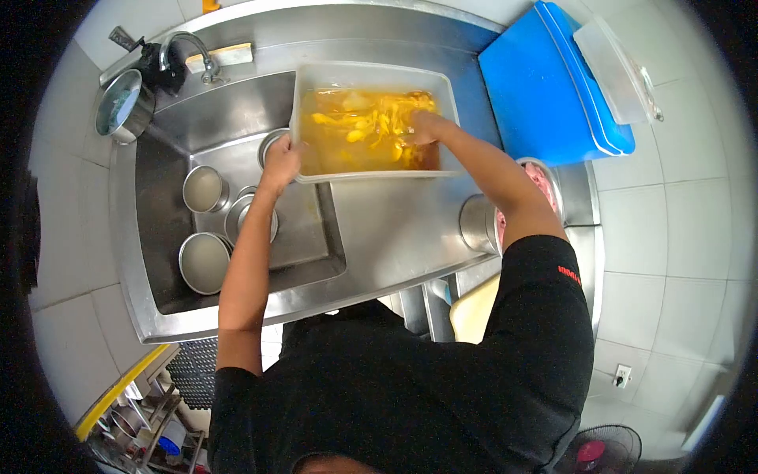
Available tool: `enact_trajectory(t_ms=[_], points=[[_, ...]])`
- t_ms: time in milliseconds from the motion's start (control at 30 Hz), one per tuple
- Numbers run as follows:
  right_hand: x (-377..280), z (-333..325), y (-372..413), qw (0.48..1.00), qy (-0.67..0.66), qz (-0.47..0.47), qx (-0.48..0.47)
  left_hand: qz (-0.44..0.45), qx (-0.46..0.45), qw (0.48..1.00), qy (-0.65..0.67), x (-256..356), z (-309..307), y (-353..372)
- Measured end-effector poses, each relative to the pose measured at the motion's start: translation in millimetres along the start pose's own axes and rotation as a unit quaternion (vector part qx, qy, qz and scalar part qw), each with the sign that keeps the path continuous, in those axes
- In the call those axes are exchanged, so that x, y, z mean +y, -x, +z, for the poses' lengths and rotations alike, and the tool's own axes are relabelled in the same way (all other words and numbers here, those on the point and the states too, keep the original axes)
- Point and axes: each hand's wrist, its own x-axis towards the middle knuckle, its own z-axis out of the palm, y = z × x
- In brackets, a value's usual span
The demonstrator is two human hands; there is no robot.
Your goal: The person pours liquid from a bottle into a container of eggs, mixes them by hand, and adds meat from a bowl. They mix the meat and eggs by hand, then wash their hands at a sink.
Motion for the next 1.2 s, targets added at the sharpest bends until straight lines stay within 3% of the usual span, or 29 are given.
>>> enact_trajectory(t_ms=[67, 133, 167, 267, 300, 333, 400, 433, 467, 533, 600, 667, 700, 767, 900, 967, 1000, 1067, 1200], points=[[0.4, 7.2, 10.8, 0.997, -0.028, -0.052, -0.050, -0.004, 0.004, 1.000, 0.016, 3.0, -0.7, 0.8], [-6.3, 19.3, 24.8, 0.930, -0.253, 0.048, -0.261, 0.016, 0.020, 1.000, 0.009, 5.6, -2.1, 4.0], [-1.9, 37.6, 15.2, 0.918, -0.259, 0.081, -0.288, 0.007, 0.011, 1.000, 0.014, 7.5, -3.2, 5.3], [-0.1, 60.6, 9.8, 0.916, -0.254, 0.081, -0.300, -0.005, -0.005, 1.000, 0.014, 20.1, -3.3, 9.5], [-31.2, 25.2, 34.7, 0.886, -0.326, 0.110, -0.311, -0.005, -0.013, 1.000, 0.004, 20.5, -4.1, 7.5], [-45.0, 16.6, 32.2, 0.888, -0.322, 0.106, -0.310, -0.005, -0.006, 1.000, 0.004, 19.1, -4.0, 6.0], [-60.8, 7.8, 24.6, 0.880, -0.433, 0.013, -0.197, 0.009, -0.015, 0.999, 0.028, 12.8, 0.4, 4.2], [-66.1, 22.9, 2.6, 0.859, -0.506, -0.005, -0.077, 0.012, -0.020, 0.999, 0.026, 11.0, 1.6, 3.4], [-58.1, 31.8, -14.7, 0.859, -0.506, -0.010, -0.076, 0.012, -0.015, 1.000, 0.024, 9.1, 2.7, 2.8], [-72.2, 2.6, -19.0, 0.887, -0.443, 0.038, 0.123, 0.029, -0.027, 0.999, -0.002, 10.1, 0.5, 3.0], [-79.0, -8.8, -33.2, 0.899, -0.407, 0.011, 0.162, 0.025, -0.034, 0.999, 0.006, 19.1, -5.2, 6.3], [-88.7, -0.1, -52.5, 0.903, -0.261, -0.144, 0.308, -0.030, -0.074, 0.997, 0.005, 23.4, -5.8, 5.9], [-98.4, 2.9, -59.3, 0.903, -0.261, -0.144, 0.309, -0.028, -0.074, 0.997, 0.006, 26.6, -7.1, 6.1], [-119.4, 14.2, -61.2, 0.941, -0.137, -0.204, 0.234, 0.024, -0.050, 0.998, 0.018, 29.6, -7.0, 9.0], [-119.2, 15.8, -11.2, 0.946, -0.055, -0.255, 0.193, 0.028, -0.053, 0.998, -0.008, 4.2, -1.2, -3.8], [-86.4, 19.9, 19.6, 0.964, -0.131, -0.217, 0.079, 0.008, -0.060, 0.998, -0.006, 16.4, -5.0, 1.0], [-70.6, 16.2, 24.8, 0.965, -0.129, -0.215, 0.078, -0.010, -0.063, 0.998, -0.009, 21.8, -6.8, 2.8], [-43.2, 3.5, 20.4, 0.991, -0.104, -0.064, -0.063, 0.004, -0.056, 0.998, 0.009, 22.9, -6.1, 4.0], [-53.7, 4.2, -25.1, 0.994, -0.078, -0.073, 0.036, 0.035, -0.032, 0.999, 0.024, 7.4, 0.9, -3.2]])
